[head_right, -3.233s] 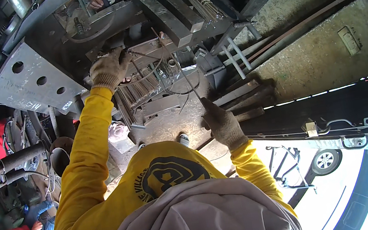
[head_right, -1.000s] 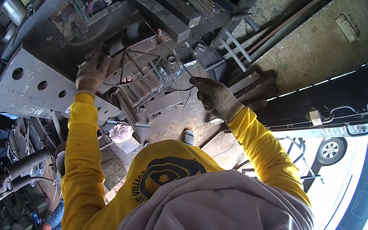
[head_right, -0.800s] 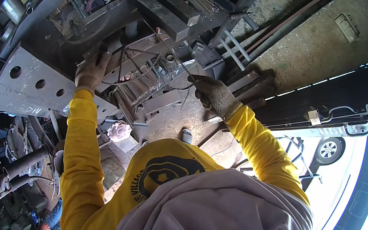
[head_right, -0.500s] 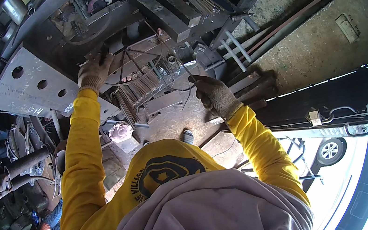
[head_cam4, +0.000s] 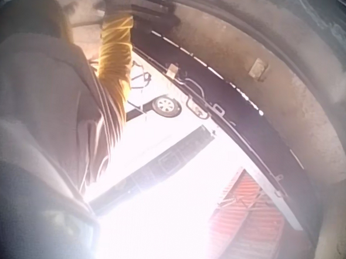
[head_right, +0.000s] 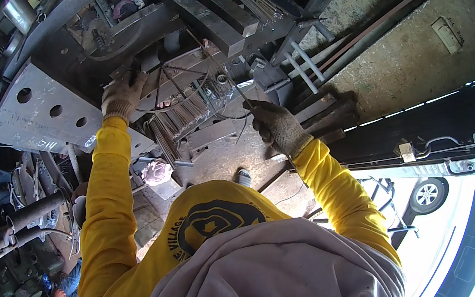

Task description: The person uses their hands to position and secure a small metal component within a larger metal frame on a workbench.

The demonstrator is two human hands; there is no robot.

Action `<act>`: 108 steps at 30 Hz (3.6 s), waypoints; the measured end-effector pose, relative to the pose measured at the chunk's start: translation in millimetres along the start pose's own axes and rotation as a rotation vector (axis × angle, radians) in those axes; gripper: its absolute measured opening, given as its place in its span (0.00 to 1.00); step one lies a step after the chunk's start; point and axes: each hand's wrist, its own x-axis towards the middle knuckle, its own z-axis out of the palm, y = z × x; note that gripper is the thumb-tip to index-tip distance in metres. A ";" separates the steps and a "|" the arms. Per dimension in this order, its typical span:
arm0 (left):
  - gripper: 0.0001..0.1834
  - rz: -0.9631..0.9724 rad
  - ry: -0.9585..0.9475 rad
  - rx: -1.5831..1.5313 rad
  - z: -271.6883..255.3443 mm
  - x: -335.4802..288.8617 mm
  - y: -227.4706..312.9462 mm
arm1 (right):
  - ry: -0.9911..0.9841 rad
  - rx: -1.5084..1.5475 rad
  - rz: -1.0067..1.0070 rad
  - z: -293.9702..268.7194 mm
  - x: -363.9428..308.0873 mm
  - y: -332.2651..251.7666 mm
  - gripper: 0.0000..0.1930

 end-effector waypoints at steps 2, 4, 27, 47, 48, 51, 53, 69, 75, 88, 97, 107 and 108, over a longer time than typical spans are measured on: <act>0.35 0.022 0.006 0.009 0.1 -0.1 -0.1 | 0.006 0.023 0.012 2.4 -0.9 -0.5 0.18; 0.34 -0.019 0.000 -0.028 2.2 3.2 -0.6 | -0.076 -0.086 -0.076 -11.3 7.2 12.6 0.19; 0.39 0.017 0.104 0.022 18.3 8.1 0.4 | 0.517 0.686 -0.147 212.1 56.5 69.6 0.15; 0.38 -0.008 -0.015 -0.002 12.2 6.4 -7.2 | 0.185 0.138 -0.051 106.5 19.8 34.9 0.10; 0.38 -0.007 0.021 -0.012 14.2 7.8 -7.8 | 0.156 0.166 -0.044 104.4 19.7 33.5 0.10; 0.39 0.001 0.047 -0.019 17.1 10.9 -9.3 | 0.137 0.192 -0.048 106.3 20.0 32.9 0.10; 0.40 0.010 0.036 -0.014 17.0 10.7 -8.3 | 0.148 0.193 -0.059 109.3 21.8 34.5 0.09; 0.43 0.044 0.052 -0.034 12.6 2.0 -3.3 | 0.376 0.447 -0.152 169.7 66.9 60.0 0.16; 0.43 -0.021 -0.013 -0.029 7.0 6.7 -3.1 | 0.222 0.109 -0.071 112.8 68.3 33.1 0.14; 0.42 -0.079 -0.029 -0.010 9.3 7.1 -1.7 | 0.238 0.346 -0.076 126.6 83.4 47.6 0.21; 0.42 -0.025 0.044 -0.034 12.0 2.7 0.6 | 0.652 0.178 -0.469 171.1 136.9 86.5 0.19; 0.41 0.100 0.061 0.002 5.0 -0.5 2.4 | 0.223 0.174 -0.090 117.7 96.1 16.5 0.15; 0.41 0.069 0.085 -0.007 8.2 -0.3 1.2 | 0.252 0.245 -0.034 117.8 97.3 15.1 0.15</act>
